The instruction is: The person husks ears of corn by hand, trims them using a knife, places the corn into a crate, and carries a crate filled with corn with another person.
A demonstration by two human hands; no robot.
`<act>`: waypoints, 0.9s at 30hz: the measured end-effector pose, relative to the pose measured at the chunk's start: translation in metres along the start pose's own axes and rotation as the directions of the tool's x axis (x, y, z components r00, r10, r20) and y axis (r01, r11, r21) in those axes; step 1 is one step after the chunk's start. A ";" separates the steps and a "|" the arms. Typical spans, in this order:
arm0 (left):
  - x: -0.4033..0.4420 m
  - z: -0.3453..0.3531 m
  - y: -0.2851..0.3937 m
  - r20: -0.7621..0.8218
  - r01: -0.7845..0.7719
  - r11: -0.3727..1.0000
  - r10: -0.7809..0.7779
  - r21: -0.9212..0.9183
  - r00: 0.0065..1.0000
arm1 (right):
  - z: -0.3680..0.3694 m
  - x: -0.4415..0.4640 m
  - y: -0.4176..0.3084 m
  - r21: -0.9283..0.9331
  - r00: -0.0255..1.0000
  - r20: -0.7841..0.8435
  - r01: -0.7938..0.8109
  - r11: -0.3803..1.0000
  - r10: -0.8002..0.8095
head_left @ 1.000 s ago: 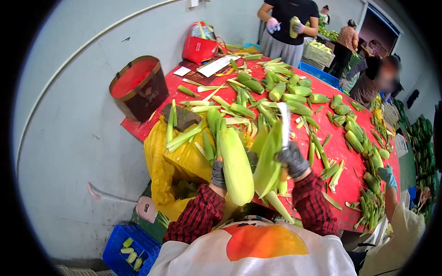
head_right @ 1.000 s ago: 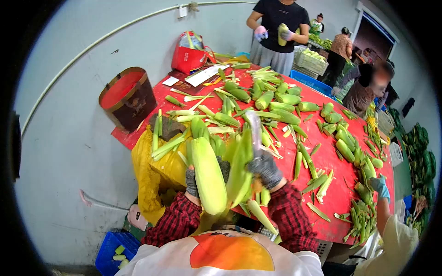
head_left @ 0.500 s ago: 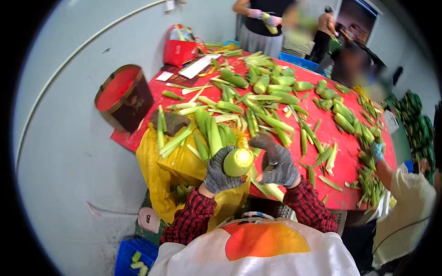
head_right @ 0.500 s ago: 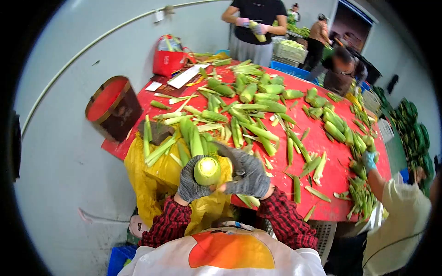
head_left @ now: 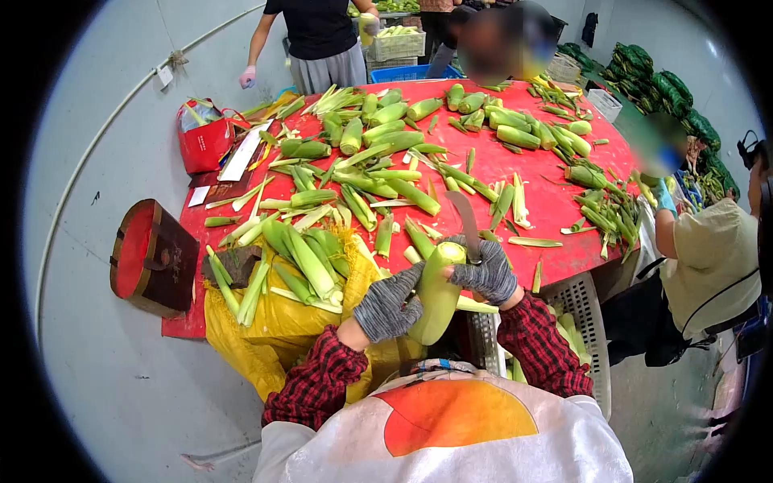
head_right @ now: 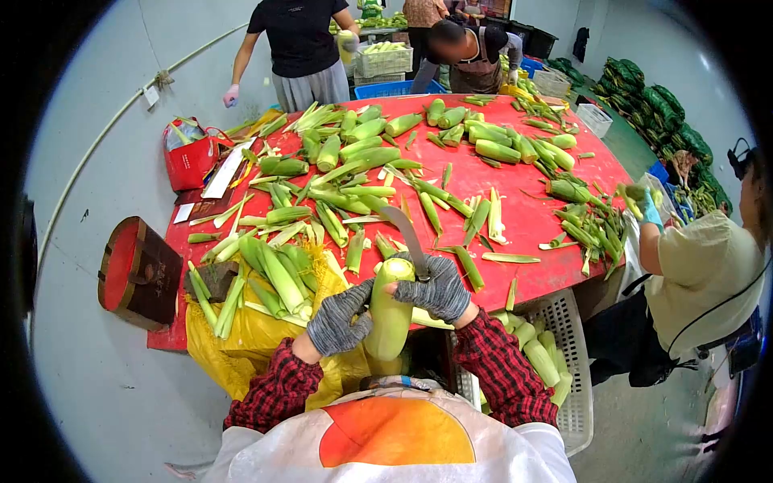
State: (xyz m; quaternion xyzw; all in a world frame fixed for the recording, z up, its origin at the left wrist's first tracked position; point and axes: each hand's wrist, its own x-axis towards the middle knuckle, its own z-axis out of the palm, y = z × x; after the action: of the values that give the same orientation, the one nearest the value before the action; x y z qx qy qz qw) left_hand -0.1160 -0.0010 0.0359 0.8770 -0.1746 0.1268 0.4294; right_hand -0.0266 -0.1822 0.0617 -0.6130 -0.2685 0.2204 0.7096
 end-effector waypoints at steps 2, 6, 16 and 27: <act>0.000 -0.001 0.002 0.057 0.052 0.998 -0.050 -0.043 0.997 | -0.004 0.001 -0.001 -0.021 1.000 0.011 -0.004 1.000 0.004; -0.004 0.001 0.006 0.043 0.045 0.994 -0.042 -0.095 0.998 | -0.003 0.002 -0.005 -0.019 0.987 0.009 -0.159 0.987 0.159; -0.001 0.030 0.004 -0.095 0.335 0.899 -0.321 0.281 0.942 | 0.001 0.024 0.020 -0.106 0.985 -0.032 -0.171 0.980 0.169; 0.016 0.028 -0.029 -0.223 0.297 0.954 -0.283 0.029 0.933 | -0.019 0.037 0.022 -0.128 0.997 0.027 -0.064 0.990 0.068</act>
State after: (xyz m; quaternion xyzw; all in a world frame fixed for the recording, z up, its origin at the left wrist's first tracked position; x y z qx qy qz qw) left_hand -0.0869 -0.0101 0.0040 0.8870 0.0085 0.1619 0.4325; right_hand 0.0146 -0.1696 0.0422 -0.6621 -0.2727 0.2354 0.6571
